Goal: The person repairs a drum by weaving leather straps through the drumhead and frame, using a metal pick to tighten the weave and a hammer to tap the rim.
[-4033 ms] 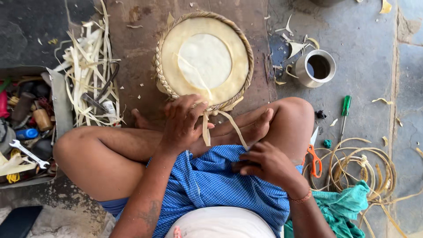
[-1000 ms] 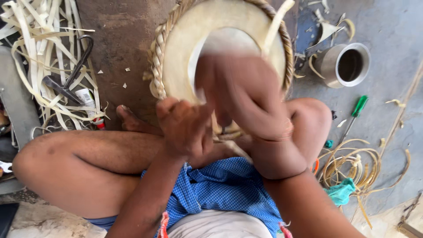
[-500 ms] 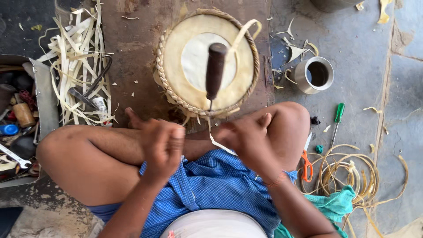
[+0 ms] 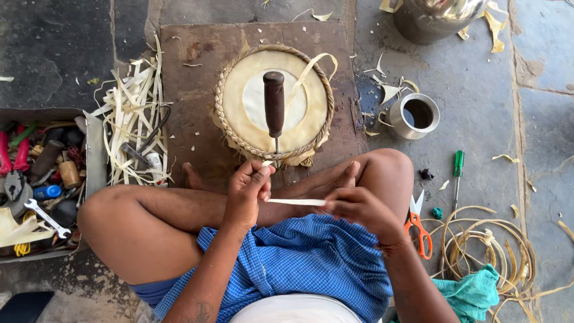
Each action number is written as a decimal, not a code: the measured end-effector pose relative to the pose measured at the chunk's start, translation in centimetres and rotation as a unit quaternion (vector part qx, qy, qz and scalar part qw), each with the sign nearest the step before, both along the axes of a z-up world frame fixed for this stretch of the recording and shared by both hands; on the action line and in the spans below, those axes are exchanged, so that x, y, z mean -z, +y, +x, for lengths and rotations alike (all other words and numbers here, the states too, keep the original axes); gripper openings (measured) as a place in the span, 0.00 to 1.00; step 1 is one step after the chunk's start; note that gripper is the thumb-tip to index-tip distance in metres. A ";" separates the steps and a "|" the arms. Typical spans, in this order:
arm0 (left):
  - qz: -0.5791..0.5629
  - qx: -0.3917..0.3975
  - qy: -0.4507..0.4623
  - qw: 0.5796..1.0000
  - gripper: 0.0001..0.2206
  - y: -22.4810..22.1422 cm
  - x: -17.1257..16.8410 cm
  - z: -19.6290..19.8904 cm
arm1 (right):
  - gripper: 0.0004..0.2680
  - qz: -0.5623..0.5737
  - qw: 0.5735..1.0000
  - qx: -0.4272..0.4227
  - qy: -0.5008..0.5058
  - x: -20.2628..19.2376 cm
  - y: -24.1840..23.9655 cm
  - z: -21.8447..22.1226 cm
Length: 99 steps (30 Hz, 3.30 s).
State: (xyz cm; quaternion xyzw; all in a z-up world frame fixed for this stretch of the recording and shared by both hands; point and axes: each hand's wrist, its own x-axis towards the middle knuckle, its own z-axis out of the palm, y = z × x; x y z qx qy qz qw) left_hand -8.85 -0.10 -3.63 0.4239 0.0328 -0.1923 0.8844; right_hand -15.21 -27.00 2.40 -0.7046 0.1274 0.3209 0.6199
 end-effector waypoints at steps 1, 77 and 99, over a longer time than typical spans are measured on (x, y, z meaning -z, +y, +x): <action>-0.014 0.011 0.012 1.000 0.08 0.2 -0.1 -0.2 | 0.07 0.007 0.999 0.028 -0.026 -0.3 -0.4 -0.7; 0.599 -0.159 -0.302 0.724 0.21 -1.5 -1.0 0.7 | 0.10 -0.249 0.889 0.104 -0.369 -5.9 7.7 8.1; 0.558 -0.151 -0.537 0.614 0.20 -0.4 -2.2 4.2 | 0.17 -0.392 0.689 0.062 -0.607 -15.5 1.9 14.1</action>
